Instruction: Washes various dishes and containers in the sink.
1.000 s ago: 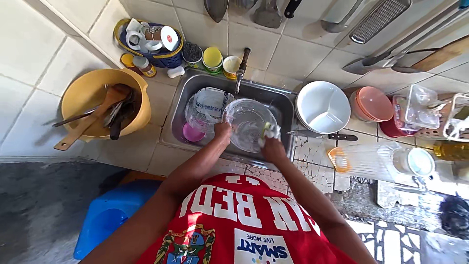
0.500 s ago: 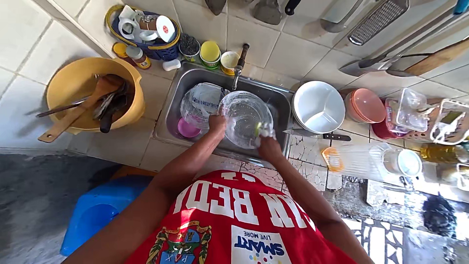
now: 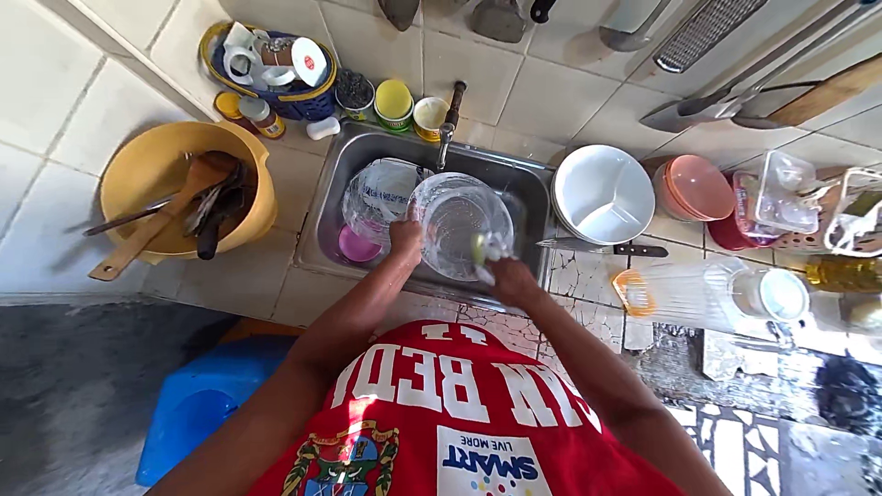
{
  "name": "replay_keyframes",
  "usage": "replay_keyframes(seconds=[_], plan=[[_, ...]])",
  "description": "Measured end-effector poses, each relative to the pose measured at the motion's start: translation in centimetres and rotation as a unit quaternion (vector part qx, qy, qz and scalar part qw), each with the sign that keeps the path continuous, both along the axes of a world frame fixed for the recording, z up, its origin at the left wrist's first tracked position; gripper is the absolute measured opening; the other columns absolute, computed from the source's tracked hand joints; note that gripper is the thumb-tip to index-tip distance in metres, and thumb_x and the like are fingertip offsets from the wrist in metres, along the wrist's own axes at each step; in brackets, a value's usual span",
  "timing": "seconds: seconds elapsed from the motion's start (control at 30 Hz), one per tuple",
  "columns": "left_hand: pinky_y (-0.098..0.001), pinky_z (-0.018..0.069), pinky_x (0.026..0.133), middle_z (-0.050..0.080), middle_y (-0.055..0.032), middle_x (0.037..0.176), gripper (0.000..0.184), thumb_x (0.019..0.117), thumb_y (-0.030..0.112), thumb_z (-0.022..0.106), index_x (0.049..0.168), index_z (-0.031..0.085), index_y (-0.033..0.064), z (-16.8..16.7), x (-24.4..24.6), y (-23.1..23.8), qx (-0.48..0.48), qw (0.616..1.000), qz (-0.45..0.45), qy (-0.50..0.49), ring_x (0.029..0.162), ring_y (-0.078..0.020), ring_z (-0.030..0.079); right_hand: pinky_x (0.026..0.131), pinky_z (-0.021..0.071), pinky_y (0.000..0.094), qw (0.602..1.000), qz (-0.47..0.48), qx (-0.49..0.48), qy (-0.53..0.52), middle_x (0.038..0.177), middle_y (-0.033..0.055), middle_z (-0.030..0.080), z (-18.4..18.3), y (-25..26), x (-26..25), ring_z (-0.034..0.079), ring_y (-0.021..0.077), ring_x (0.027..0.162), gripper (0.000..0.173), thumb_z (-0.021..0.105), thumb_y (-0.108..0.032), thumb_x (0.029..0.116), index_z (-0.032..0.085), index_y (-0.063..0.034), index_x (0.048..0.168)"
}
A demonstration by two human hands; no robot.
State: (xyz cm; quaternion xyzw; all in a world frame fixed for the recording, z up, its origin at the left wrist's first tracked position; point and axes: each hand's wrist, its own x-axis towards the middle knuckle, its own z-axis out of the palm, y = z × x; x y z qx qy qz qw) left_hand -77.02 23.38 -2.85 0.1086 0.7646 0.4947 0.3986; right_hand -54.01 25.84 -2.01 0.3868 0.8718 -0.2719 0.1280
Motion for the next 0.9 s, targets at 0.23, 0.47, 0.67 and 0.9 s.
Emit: replay_keyframes(seconds=[0.23,0.47,0.67,0.9], plan=[[-0.0552,0.0468,0.100,0.066,-0.0286,0.116,0.060,0.1123,0.042,0.033,0.120,0.065,-0.0081,1.9,1.7,-0.5,-0.064,0.985,-0.141,0.078,0.111,-0.0378,0.063,0.101,0.0498,0.0604,0.988,0.063,-0.040,0.135,0.122,0.0307,0.067,1.4,-3.3,-6.5,0.064,0.0458,0.119,0.040,0.069,-0.016,0.0928,0.067,0.0060,0.126],[-0.0524,0.0453,0.104,0.066,-0.0249,0.120,0.060,0.1108,0.046,0.037,0.120,0.067,-0.0052,2.9,-0.4,0.5,0.034,0.979,-0.151,0.131,0.118,-0.0328,0.061,0.094,0.0538,0.0611,0.975,0.078,0.091,0.187,0.121,0.0291,0.068,-0.6,-1.7,-8.6,0.066,0.0458,0.116,0.036,0.069,-0.017,0.0922,0.071,0.0014,0.123],[-0.0496,0.0459,0.105,0.069,-0.0225,0.119,0.047,0.1104,0.036,0.045,0.120,0.068,-0.0045,1.5,1.3,-0.4,0.062,0.978,-0.154,0.129,0.116,-0.0295,0.063,0.114,0.0403,0.0597,0.977,0.015,0.131,0.166,0.146,0.0283,0.055,-0.4,4.1,-10.3,0.047,0.0447,0.141,0.058,0.072,-0.029,0.0903,0.061,0.0014,0.138],[-0.0394,0.0564,0.070,0.069,-0.0119,0.081,0.052,0.1103,0.043,0.042,0.111,0.070,-0.0007,-1.0,1.4,-0.5,0.045,0.998,-0.037,-0.011,0.068,-0.0190,0.064,0.125,0.0254,0.0575,0.971,-0.148,0.177,0.064,0.159,0.0230,0.042,-1.6,9.0,-3.6,0.030,0.0409,0.153,0.056,0.061,-0.024,0.0956,0.053,-0.0028,0.147]])
